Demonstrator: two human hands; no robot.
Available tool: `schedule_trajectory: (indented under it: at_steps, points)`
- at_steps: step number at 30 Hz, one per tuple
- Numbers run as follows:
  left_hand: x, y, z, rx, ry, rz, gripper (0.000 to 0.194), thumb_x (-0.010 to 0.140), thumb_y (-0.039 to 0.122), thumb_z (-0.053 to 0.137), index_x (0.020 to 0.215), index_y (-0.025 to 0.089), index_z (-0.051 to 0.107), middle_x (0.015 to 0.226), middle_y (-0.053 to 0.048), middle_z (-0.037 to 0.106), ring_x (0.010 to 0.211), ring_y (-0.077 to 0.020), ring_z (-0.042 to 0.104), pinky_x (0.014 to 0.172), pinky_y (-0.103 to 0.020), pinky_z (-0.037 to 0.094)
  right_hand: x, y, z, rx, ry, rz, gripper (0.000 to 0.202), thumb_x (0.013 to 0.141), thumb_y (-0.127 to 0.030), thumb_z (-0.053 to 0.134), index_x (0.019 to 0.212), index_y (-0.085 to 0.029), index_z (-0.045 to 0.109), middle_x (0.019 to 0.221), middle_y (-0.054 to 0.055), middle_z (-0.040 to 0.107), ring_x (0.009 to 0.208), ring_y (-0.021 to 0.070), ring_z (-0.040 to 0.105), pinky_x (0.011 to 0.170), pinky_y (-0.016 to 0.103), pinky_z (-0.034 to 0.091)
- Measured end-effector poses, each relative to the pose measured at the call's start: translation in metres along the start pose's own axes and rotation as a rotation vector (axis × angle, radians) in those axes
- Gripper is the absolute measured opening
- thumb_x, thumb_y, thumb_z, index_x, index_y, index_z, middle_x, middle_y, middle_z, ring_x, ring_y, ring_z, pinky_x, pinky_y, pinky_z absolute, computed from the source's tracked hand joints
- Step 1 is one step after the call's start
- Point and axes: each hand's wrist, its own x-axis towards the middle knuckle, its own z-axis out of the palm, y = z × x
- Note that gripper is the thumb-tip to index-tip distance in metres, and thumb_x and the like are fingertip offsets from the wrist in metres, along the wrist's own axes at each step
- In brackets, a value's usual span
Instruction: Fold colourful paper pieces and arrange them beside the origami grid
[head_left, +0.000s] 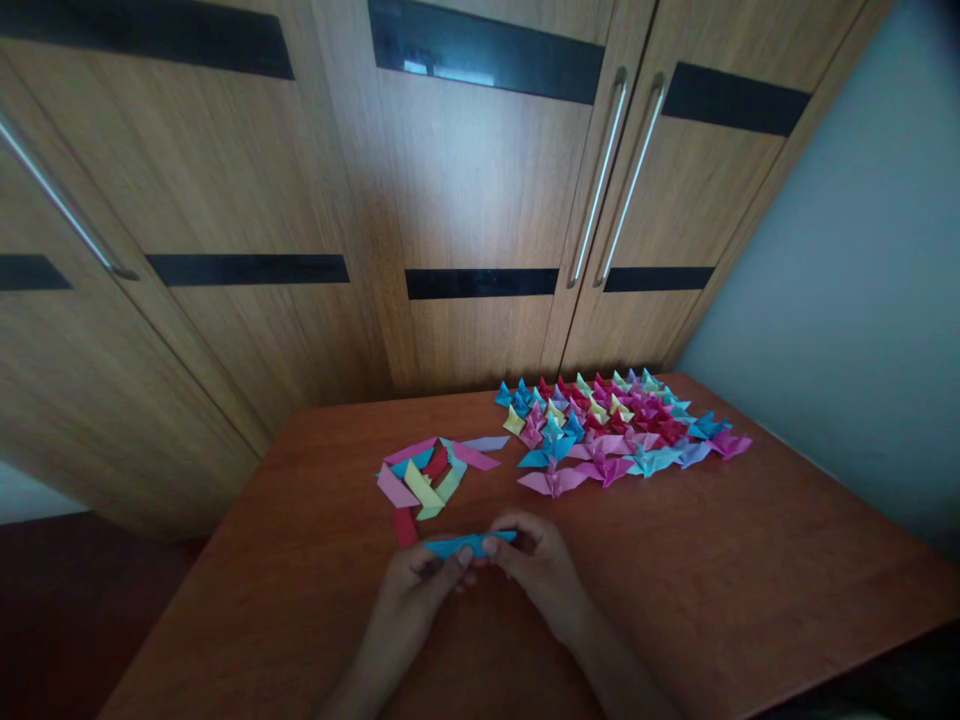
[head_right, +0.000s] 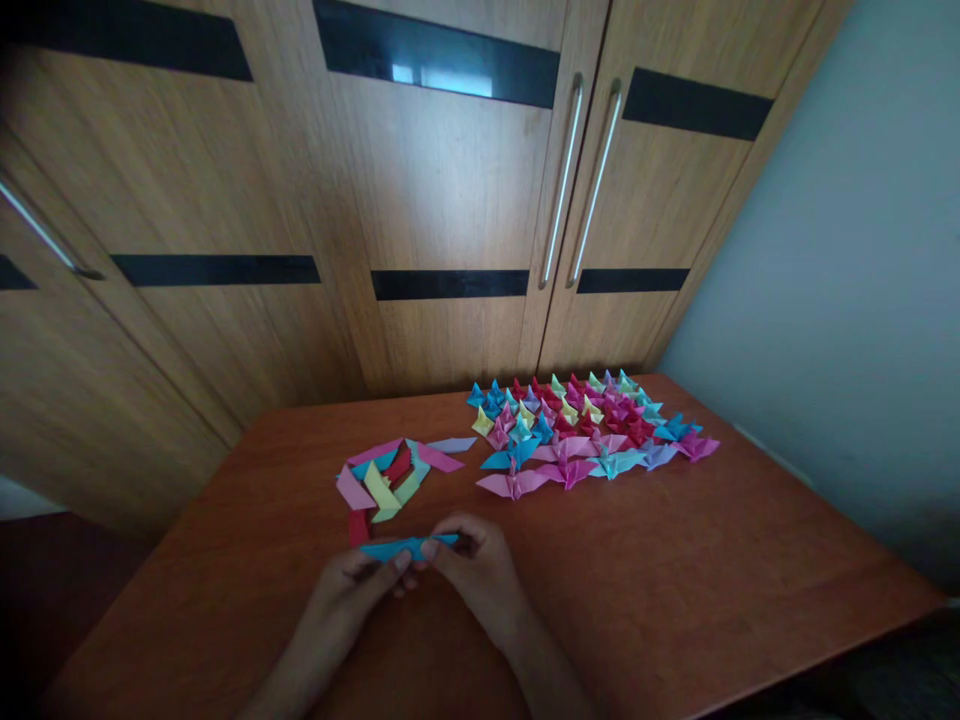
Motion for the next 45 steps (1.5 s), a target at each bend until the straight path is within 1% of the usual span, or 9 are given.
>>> schedule_trajectory:
  at_steps: [6,9,15,22,27,31,35,40,45]
  points:
    - [0.002,0.002,-0.003,-0.01,0.075,0.029,0.033,0.082,0.043,0.055,0.075,0.015,0.069,0.066,-0.005,0.068,0.062,-0.0168,0.06,0.058,-0.026,0.047,0.002,0.005,-0.002,0.003,0.056,0.027,0.027,0.071,-0.044,0.069,0.075,-0.018,0.065,0.062,-0.002,0.058,0.056,0.0104,0.05,0.049,0.02,0.036]
    - [0.004,0.003,-0.009,0.038,0.145,0.019,0.028,0.078,0.043,0.06,0.076,0.016,0.067,0.064,-0.002,0.065,0.061,-0.0156,0.057,0.056,-0.024,0.045,0.004,0.006,-0.006,-0.011,0.079,0.031,0.027,0.073,-0.044,0.068,0.076,-0.017,0.065,0.058,-0.003,0.054,0.052,0.0087,0.045,0.048,0.019,0.034]
    - [0.003,0.006,-0.011,0.184,0.042,-0.007,0.024,0.076,0.041,0.061,0.076,0.018,0.067,0.065,-0.001,0.064,0.062,-0.016,0.056,0.056,-0.023,0.042,0.005,0.007,-0.007,-0.012,0.063,0.023,0.029,0.073,-0.046,0.067,0.077,-0.017,0.063,0.06,-0.003,0.055,0.054,0.0097,0.048,0.048,0.02,0.036]
    - [0.001,0.005,-0.006,0.306,0.042,0.053,0.025,0.079,0.04,0.057,0.066,0.018,0.061,0.058,0.002,0.056,0.058,-0.0153,0.052,0.055,-0.023,0.037,0.002,0.011,-0.01,-0.075,0.091,0.009,0.028,0.074,-0.044,0.067,0.08,-0.017,0.065,0.06,-0.003,0.056,0.055,0.0103,0.05,0.05,0.02,0.037]
    - [0.002,0.002,-0.007,0.309,0.077,0.085,0.027,0.081,0.041,0.053,0.069,0.019,0.062,0.064,0.0,0.06,0.065,-0.0172,0.055,0.06,-0.024,0.04,-0.006,0.014,-0.037,-0.223,0.215,0.01,0.033,0.078,-0.05,0.059,0.077,-0.018,0.064,0.06,-0.002,0.057,0.056,0.0125,0.052,0.053,0.023,0.041]
    - [0.0,0.005,-0.004,0.345,0.084,0.081,0.026,0.082,0.039,0.053,0.068,0.019,0.062,0.066,0.0,0.063,0.067,-0.018,0.057,0.062,-0.024,0.04,-0.017,0.02,-0.079,-0.562,0.384,-0.046,0.036,0.076,-0.053,0.059,0.084,-0.019,0.067,0.07,0.003,0.064,0.065,0.0189,0.06,0.061,0.027,0.046]
    - [-0.003,0.008,0.001,0.388,0.039,0.116,0.022,0.081,0.034,0.053,0.067,0.019,0.062,0.065,0.0,0.063,0.064,-0.0167,0.056,0.059,-0.023,0.039,-0.022,0.023,-0.114,-0.871,0.488,-0.061,0.039,0.079,-0.05,0.053,0.098,-0.02,0.066,0.07,0.004,0.065,0.062,0.0208,0.061,0.059,0.029,0.047]
    - [-0.004,0.007,0.002,0.42,0.006,0.128,0.019,0.081,0.03,0.053,0.067,0.019,0.061,0.063,0.001,0.059,0.061,-0.0155,0.052,0.056,-0.022,0.037,-0.018,0.023,-0.126,-1.013,0.545,-0.088,0.039,0.082,-0.046,0.05,0.105,-0.018,0.063,0.08,0.006,0.067,0.069,0.0207,0.063,0.064,0.031,0.049]
    - [-0.004,0.004,0.0,0.433,-0.011,0.14,0.017,0.081,0.026,0.051,0.069,0.02,0.061,0.066,0.001,0.061,0.063,-0.0157,0.054,0.058,-0.022,0.038,-0.021,0.029,-0.122,-1.148,0.554,-0.258,0.034,0.088,-0.039,0.043,0.105,-0.017,0.062,0.107,0.013,0.062,0.091,0.0233,0.062,0.081,0.036,0.051]
